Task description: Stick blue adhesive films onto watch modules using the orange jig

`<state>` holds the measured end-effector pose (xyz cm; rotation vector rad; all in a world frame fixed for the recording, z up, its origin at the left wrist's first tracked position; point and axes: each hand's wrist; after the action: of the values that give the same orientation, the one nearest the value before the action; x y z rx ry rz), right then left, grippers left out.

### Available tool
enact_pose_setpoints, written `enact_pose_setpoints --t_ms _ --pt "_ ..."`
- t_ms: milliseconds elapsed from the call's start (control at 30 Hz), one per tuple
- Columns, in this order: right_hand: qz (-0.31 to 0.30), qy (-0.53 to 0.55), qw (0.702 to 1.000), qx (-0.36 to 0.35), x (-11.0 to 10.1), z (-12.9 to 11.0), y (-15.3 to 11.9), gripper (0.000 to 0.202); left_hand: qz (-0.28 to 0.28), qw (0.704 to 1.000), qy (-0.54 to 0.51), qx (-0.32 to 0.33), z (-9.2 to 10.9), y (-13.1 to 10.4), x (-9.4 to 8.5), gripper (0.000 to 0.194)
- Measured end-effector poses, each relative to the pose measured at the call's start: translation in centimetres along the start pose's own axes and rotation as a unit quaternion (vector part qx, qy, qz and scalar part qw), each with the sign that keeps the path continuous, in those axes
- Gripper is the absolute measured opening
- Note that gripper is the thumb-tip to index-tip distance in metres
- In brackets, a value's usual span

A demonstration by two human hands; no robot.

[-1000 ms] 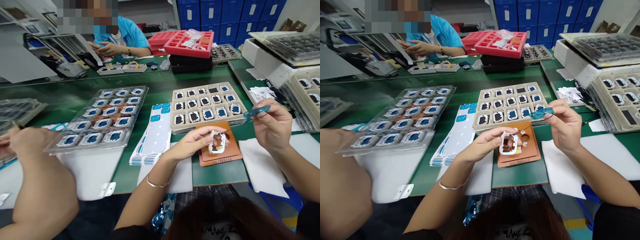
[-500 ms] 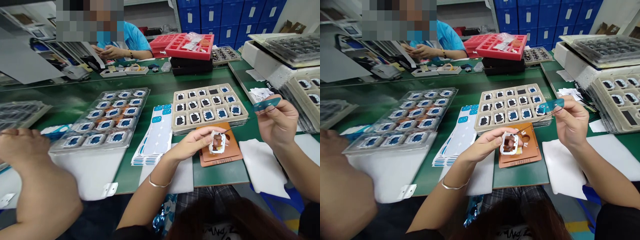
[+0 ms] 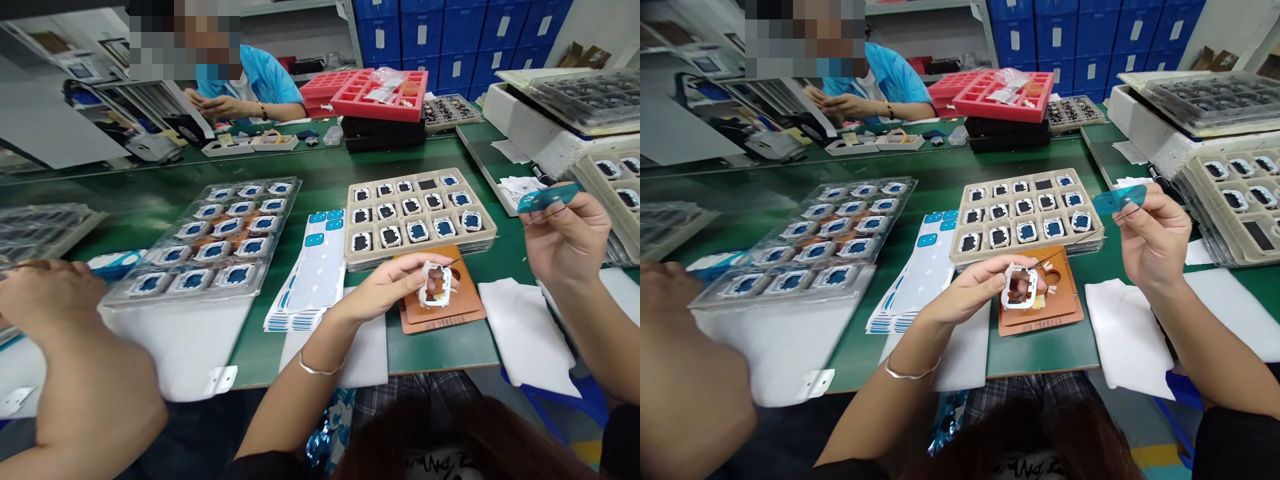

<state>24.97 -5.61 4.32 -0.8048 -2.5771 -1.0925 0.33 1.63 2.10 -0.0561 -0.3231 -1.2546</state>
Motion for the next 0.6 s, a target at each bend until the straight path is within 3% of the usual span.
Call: enact_pose_setpoints --t_ms 367,600 --pt "0.021 0.008 1.0 -0.009 0.0 -0.3 0.2 0.027 0.019 1.0 0.02 0.003 0.0 -0.1 0.0 0.045" --pt "0.139 0.087 0.983 0.078 -1.8 -0.3 2.2 0.048 0.057 0.998 0.032 0.001 0.0 -0.2 -0.1 0.04"
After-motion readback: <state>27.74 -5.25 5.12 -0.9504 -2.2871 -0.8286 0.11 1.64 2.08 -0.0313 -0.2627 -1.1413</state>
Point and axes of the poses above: each hand's wrist, its own y-axis towards the middle knuckle, its own x-axis out of the palm, z = x × y, and after that the axes turned 2 degrees about y, right-handed
